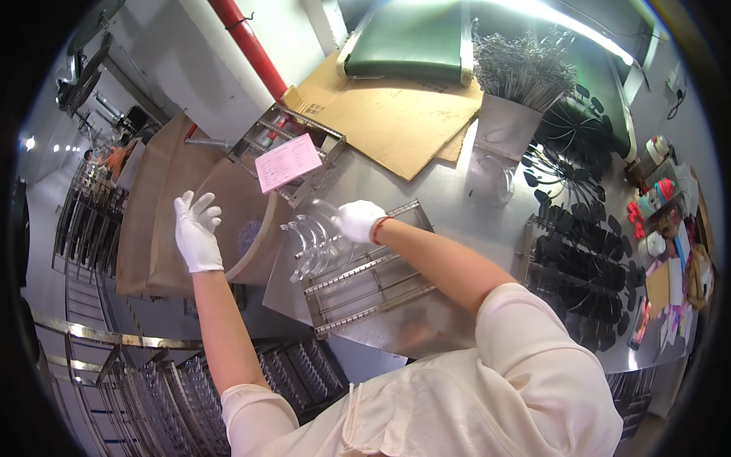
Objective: The person assembles small black plastic components onto metal racks by hand, repeatedly picking up parts and inserting them into slots. The person also handles clear plastic holders and places them on the table. The workspace contains multiple racks, loose parts, and a smartphone.
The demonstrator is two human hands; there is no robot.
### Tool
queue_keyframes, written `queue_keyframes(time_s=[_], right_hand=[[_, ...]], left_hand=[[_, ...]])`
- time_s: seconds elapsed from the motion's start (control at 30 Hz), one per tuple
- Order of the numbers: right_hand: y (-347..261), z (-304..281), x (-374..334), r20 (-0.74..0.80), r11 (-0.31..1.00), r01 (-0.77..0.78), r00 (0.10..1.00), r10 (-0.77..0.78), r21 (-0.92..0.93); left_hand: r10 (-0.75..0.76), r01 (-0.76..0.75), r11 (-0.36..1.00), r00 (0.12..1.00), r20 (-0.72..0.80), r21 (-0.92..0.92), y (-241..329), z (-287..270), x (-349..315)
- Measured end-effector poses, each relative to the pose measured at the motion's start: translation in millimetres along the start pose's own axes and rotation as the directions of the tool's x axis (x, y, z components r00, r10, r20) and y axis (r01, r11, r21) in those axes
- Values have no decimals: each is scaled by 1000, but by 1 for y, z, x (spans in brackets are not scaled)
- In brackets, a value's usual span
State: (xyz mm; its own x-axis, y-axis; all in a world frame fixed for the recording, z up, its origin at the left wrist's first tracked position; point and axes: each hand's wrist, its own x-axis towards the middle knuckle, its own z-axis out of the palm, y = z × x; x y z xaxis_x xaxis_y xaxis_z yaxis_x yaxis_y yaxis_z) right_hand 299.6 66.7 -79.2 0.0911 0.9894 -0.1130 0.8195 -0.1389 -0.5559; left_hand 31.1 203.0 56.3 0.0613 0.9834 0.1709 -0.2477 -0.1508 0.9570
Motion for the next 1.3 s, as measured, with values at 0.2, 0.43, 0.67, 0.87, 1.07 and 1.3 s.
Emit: queue_keyframes(time_s=[0.2,0.43,0.67,0.87,1.07,1.3], right_hand=[[-27,-6,12,127,971,97,989,-70,-219],[11,-90,-60,-222,984,-179,959,175,3],[259,-215,-210,-284,829,-543,823,492,-136],[426,-265,-274,-466,366,-881,199,862,299],[469,-248,-239,-522,397,-667,15,853,630],[389,-322,-357,-819,684,-625,119,561,378]], left_hand=[[109,-210,906,954,278,366,-37,47,-32],[-231,-849,230,427,874,476,-102,69,-55],[-432,-768,324,400,808,553,-138,59,-35],[-158,-879,259,371,915,401,-125,85,-37],[-206,-342,723,723,660,600,-61,156,-100],[-223,-68,945,584,780,321,-47,249,-207]])
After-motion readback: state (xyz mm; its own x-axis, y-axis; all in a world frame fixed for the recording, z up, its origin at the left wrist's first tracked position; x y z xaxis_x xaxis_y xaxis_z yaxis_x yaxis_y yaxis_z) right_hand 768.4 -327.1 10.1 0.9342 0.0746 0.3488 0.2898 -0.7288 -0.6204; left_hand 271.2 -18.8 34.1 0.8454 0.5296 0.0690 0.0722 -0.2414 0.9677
